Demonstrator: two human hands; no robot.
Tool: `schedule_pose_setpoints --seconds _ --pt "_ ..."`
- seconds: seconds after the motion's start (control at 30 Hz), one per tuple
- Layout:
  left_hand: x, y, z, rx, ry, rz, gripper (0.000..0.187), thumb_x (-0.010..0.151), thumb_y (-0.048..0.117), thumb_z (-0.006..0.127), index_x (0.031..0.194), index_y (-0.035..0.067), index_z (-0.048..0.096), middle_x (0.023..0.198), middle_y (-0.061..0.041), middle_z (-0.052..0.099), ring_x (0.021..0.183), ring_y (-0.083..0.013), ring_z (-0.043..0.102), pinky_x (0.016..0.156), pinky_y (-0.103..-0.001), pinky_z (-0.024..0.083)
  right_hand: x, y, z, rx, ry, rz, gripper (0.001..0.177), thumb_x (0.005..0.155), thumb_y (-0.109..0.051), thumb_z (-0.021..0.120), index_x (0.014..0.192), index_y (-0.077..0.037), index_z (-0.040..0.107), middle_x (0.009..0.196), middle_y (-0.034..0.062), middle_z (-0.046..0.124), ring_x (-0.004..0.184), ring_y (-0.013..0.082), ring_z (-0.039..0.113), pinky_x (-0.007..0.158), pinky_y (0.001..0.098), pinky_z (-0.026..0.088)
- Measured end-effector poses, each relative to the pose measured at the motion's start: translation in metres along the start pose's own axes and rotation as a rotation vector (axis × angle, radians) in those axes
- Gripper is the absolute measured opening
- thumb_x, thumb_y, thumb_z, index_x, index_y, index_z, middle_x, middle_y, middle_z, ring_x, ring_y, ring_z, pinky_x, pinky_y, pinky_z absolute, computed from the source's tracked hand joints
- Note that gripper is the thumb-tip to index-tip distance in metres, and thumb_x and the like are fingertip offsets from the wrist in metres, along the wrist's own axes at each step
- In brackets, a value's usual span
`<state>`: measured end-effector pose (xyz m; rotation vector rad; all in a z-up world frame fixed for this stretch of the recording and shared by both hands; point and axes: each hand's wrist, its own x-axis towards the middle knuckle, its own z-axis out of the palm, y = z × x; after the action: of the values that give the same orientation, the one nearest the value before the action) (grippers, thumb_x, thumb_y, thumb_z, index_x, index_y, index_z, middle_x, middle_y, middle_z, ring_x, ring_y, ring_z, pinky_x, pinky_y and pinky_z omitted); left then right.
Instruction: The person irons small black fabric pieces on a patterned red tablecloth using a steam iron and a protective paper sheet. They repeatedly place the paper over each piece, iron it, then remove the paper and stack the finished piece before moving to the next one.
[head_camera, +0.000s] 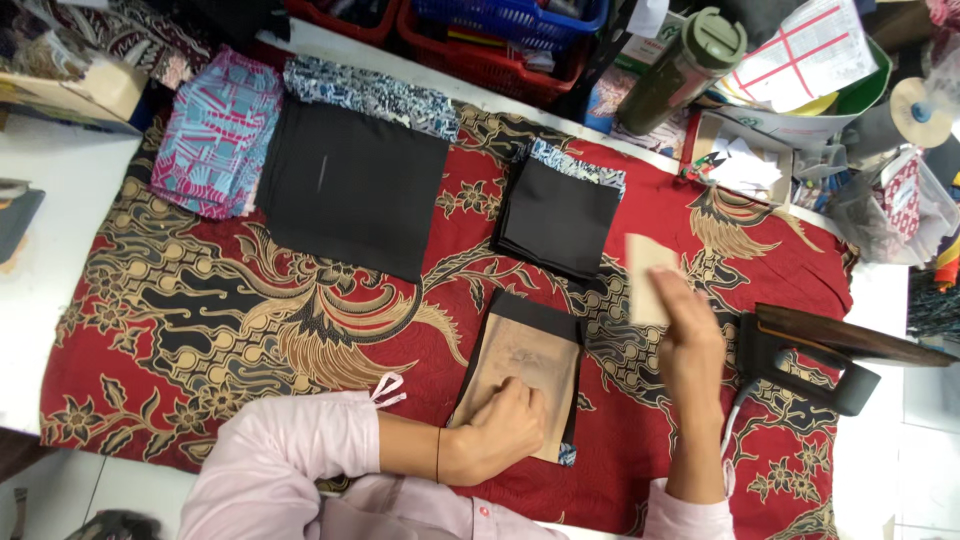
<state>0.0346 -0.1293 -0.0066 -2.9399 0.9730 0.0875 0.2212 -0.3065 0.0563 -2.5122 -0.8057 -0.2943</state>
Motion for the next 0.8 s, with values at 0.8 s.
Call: schedule_pose_setpoints --seconds 0.8 --pt "-0.003 0.016 0.01 0.118 0.13 0.011 0.028 0.089 0.022 0.059 0.095 -0.002 0.073 0.084 -0.017 0.07 0.078 -0.0289 0.064 0.075 -0.044 0.051 -0.009 -0.081 0.095 0.078 -0.648 -0.688 0.071 0.071 -0.022 0.073 0.14 -0.022 0.061 0.15 0.0035 0.055 0.142 0.0236 0.047 0.123 0.0585 0.015"
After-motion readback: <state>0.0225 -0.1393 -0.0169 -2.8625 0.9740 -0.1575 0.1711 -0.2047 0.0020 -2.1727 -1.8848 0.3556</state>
